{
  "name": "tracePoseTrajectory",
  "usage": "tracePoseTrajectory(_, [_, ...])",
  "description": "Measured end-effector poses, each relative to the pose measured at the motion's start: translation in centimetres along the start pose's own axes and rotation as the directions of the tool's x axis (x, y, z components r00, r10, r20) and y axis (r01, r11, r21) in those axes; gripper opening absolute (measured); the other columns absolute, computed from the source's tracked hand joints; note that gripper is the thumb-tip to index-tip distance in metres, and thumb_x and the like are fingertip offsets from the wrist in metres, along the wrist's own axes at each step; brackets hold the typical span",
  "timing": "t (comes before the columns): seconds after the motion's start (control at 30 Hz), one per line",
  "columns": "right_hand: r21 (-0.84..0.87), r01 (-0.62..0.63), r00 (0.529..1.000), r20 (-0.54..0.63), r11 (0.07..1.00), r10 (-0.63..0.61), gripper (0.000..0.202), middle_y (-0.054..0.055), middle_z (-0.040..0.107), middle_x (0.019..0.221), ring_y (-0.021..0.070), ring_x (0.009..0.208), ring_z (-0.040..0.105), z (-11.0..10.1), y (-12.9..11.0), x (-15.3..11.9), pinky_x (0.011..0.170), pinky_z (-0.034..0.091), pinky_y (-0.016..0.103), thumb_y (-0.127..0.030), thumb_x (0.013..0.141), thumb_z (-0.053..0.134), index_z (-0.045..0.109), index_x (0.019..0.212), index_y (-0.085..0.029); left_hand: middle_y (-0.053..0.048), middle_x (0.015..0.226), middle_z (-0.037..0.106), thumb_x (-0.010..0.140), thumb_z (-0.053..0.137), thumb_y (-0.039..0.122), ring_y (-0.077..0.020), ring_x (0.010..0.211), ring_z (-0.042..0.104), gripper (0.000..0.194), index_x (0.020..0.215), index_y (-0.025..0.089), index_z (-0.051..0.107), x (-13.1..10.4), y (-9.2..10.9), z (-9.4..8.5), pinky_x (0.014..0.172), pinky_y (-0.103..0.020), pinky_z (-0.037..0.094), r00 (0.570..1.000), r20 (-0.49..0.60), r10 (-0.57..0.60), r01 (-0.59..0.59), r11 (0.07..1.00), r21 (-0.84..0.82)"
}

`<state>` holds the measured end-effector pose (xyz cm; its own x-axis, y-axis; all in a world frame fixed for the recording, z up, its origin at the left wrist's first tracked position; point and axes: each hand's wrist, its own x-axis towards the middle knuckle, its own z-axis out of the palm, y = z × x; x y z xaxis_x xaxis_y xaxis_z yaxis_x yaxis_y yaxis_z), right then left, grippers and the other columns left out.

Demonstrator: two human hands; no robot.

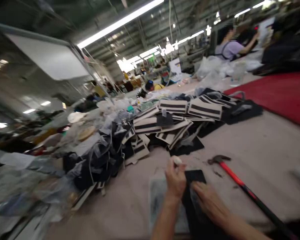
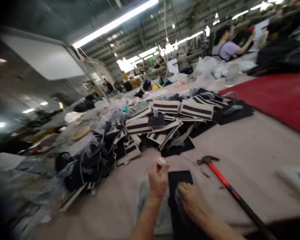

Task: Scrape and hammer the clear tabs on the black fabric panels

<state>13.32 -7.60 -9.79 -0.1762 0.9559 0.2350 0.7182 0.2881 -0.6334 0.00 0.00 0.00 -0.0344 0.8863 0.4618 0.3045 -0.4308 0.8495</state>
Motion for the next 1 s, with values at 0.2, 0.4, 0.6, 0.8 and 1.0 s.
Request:
tracePoseTrajectory(0.2, [-0.396, -0.139, 0.989, -0.007, 0.908, 0.148, 0.035, 0.010, 0.063, 0.099, 0.0218, 0.082, 0.058, -4.4, -0.5, 1.4, 0.071, 0.038, 0.033, -0.013, 0.081, 0.049, 0.063, 0.113, -0.015, -0.001, 0.077, 0.068, 0.081, 0.073, 0.034, -0.0154, 0.069, 0.067, 0.027, 0.095, 0.017, 0.059, -1.8, -3.4, -1.8, 0.068, -0.027, 0.056, 0.892, -0.193, -0.409, 0.327, 0.878, -0.349])
tracePoseTrajectory(0.4, [-0.284, -0.442, 0.873, 0.083, 0.851, 0.481, 0.020, 0.009, 0.066, 0.089, 0.0218, 0.077, 0.064, -5.2, -1.8, 0.0, 0.065, 0.037, 0.029, -0.027, 0.087, 0.055, 0.057, 0.103, -0.015, 0.000, 0.075, 0.068, 0.078, 0.076, 0.035, -0.0144, 0.067, 0.067, 0.028, 0.091, 0.016, 0.061, -4.1, -5.4, -1.9, 0.068, -0.026, 0.057, 0.861, -0.186, -0.474, 0.391, 0.849, -0.354])
tracePoseTrajectory(0.6, [-0.055, -0.408, 0.911, 0.042, 0.911, 0.411, 0.062, 0.012, 0.072, 0.108, 0.0280, 0.093, 0.070, -2.7, -1.7, -2.3, 0.078, 0.050, 0.036, -0.042, 0.093, 0.056, 0.037, 0.148, -0.019, -0.003, 0.085, 0.071, 0.076, 0.077, 0.036, -0.0175, 0.075, 0.072, 0.030, 0.095, 0.016, 0.063, -5.0, -6.2, 0.7, 0.070, -0.027, 0.057, 0.856, 0.053, -0.514, 0.494, 0.785, -0.374])
tracePoseTrajectory(0.8, [-0.125, -0.359, 0.933, -0.059, 0.925, 0.355, 0.041, 0.012, 0.066, 0.127, 0.0279, 0.102, 0.069, -1.6, -1.8, -2.5, 0.084, 0.053, 0.037, -0.039, 0.098, 0.050, 0.056, 0.133, -0.019, -0.006, 0.091, 0.073, 0.077, 0.076, 0.037, -0.0184, 0.079, 0.073, 0.034, 0.099, 0.015, 0.063, -4.1, -7.3, 3.0, 0.072, -0.027, 0.057, 0.855, 0.154, -0.495, 0.512, 0.760, -0.400])
tracePoseTrajectory(1.0, [-0.163, -0.441, 0.883, 0.099, 0.883, 0.459, 0.051, 0.014, 0.074, 0.100, 0.0308, 0.090, 0.072, -1.1, -3.5, -2.5, 0.075, 0.053, 0.037, -0.047, 0.096, 0.055, 0.053, 0.135, -0.015, -0.005, 0.089, 0.071, 0.077, 0.076, 0.041, -0.0183, 0.077, 0.074, 0.038, 0.099, 0.015, 0.060, -4.3, -9.4, 4.4, 0.072, -0.028, 0.058, 0.844, 0.193, -0.501, 0.530, 0.722, -0.444])
